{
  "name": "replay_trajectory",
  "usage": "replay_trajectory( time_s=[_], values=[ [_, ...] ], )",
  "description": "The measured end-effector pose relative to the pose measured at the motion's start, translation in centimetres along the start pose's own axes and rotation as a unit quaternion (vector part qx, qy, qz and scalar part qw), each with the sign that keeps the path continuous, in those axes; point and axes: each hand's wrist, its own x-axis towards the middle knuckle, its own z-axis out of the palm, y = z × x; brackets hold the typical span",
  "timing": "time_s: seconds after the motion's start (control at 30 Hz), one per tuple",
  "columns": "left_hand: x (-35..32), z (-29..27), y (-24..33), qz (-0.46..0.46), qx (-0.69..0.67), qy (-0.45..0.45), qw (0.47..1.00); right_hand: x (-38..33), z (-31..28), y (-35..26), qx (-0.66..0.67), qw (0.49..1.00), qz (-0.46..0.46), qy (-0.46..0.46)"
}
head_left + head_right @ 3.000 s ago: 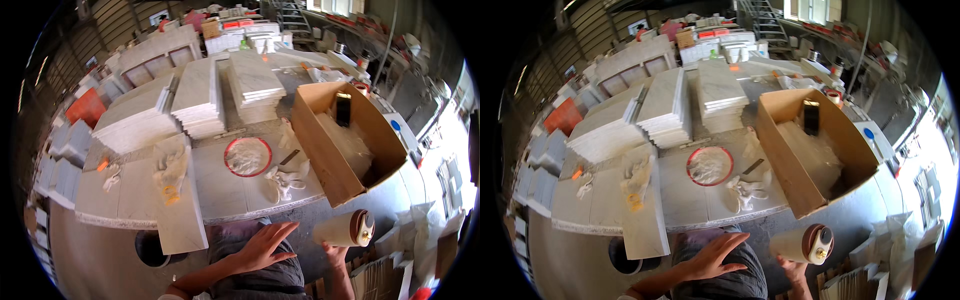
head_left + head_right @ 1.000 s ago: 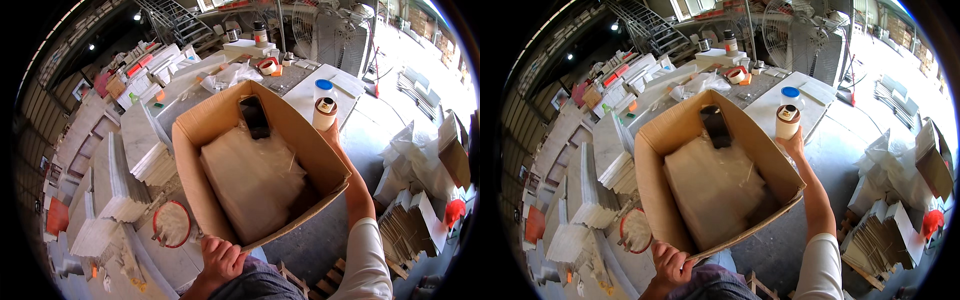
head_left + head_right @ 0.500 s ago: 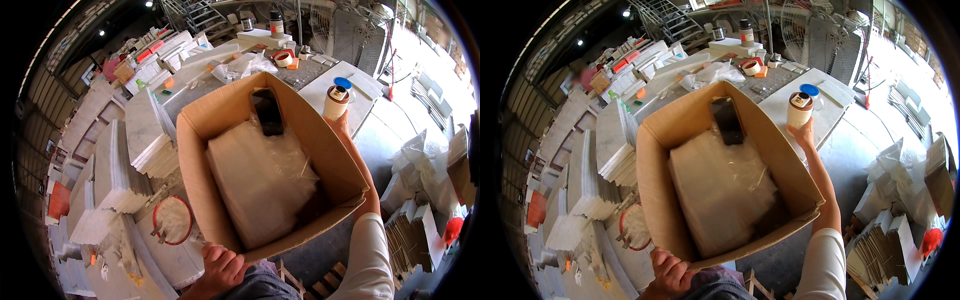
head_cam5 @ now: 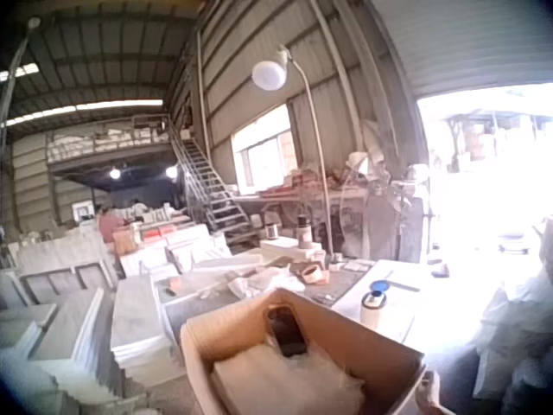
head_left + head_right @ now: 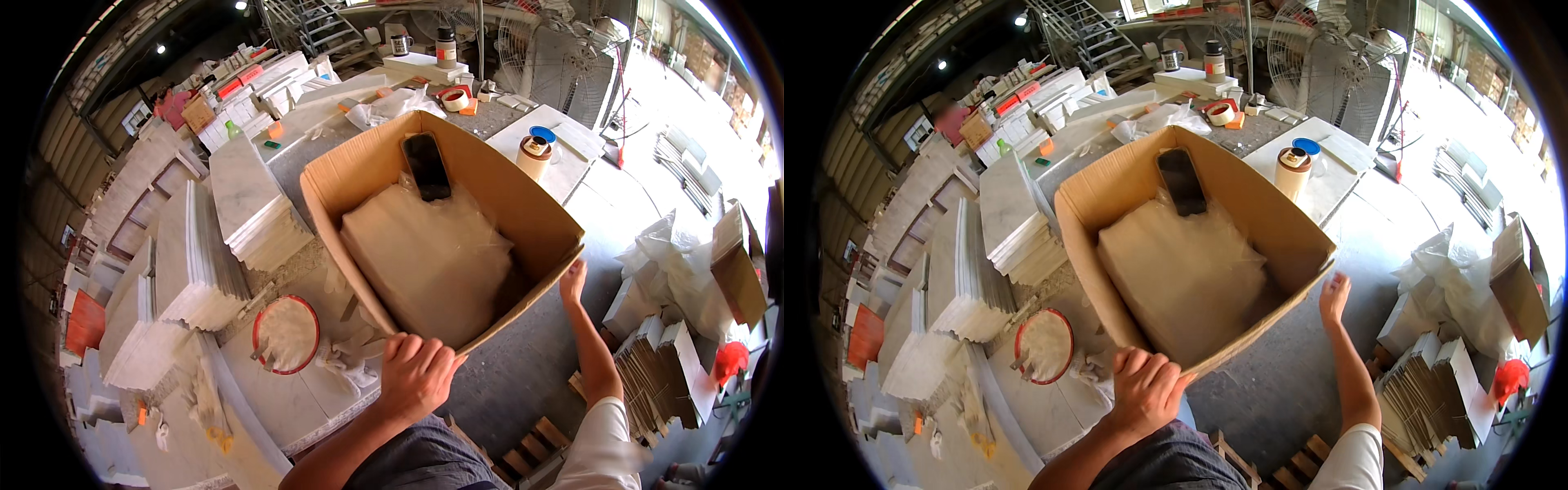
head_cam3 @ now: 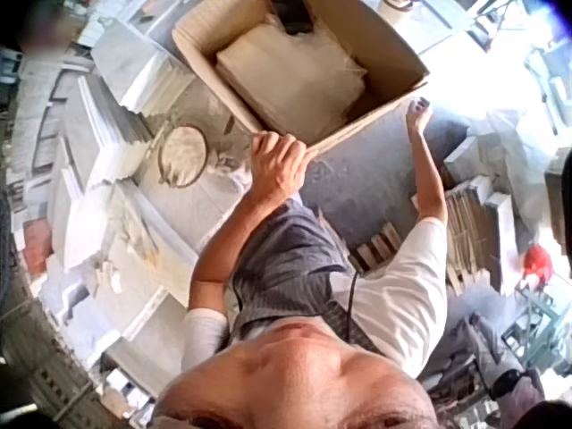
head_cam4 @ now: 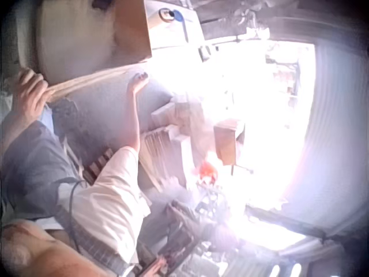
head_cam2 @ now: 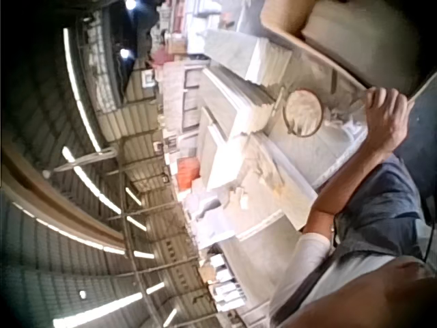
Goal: The person puts on white gloves and uses a metal scraper to remove residue from a white stone slab on a workbench. They repeatedly scrape and wipe the slab surface, then place it on a stack of similar slabs.
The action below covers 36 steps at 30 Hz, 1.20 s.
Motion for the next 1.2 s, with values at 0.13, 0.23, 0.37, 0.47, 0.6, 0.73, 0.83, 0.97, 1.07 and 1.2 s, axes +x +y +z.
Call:
replay_trajectory(
  time_s=[0.13, 0.23, 0.37, 0.47, 0.6, 0.73, 0.83, 0.97, 1.07, 1.2],
  values=[
    [1.0, 1.5, 0.6, 0.021, -0.023, 0.031, 0.999, -14.6, -5.2, 5.1, 0.067, 0.879, 0.22, -0.417],
    [0.1, 1.0, 0.3, 0.016, -0.031, 0.027, 0.999, -25.0, -8.8, -2.7, -0.047, 0.621, 0.13, -0.772],
    [-4.2, 0.7, 0.8, -0.01, -0.07, 0.143, 0.987, -29.9, -12.1, -17.0, 0.089, 0.365, 0.048, -0.925],
    [-12.3, 1.7, 0.9, -0.131, -0.075, 0.164, 0.975, -28.4, -12.9, -29.1, 0.16, 0.25, -0.04, -0.954],
    [-22.2, 6.1, 2.1, -0.184, -0.176, -0.002, 0.967, -32.2, -10.4, -37.9, 0.281, 0.244, -0.212, -0.904],
    [-26.6, 13.7, 5.4, -0.209, -0.231, -0.453, 0.836, -41.4, -9.1, -46.7, 0.383, 0.196, -0.3, -0.851],
    [-25.9, 14.7, 7.6, -0.135, -0.192, -0.472, 0.85, -49.5, -9.2, -49.7, 0.393, 0.071, -0.274, -0.875],
    [-25.8, 14.2, 8.2, -0.131, -0.177, -0.479, 0.85, -56.2, -12.8, -51.8, 0.476, -0.103, -0.202, -0.849],
    [-25.7, 14.0, 8.5, -0.135, -0.176, -0.483, 0.847, -58.6, -15.3, -51.8, 0.515, -0.125, -0.142, -0.836],
    [-24.7, 13.6, 8.1, -0.124, -0.17, -0.485, 0.849, -59.2, -15.0, -50.9, 0.492, -0.135, -0.119, -0.852]
  ],
)
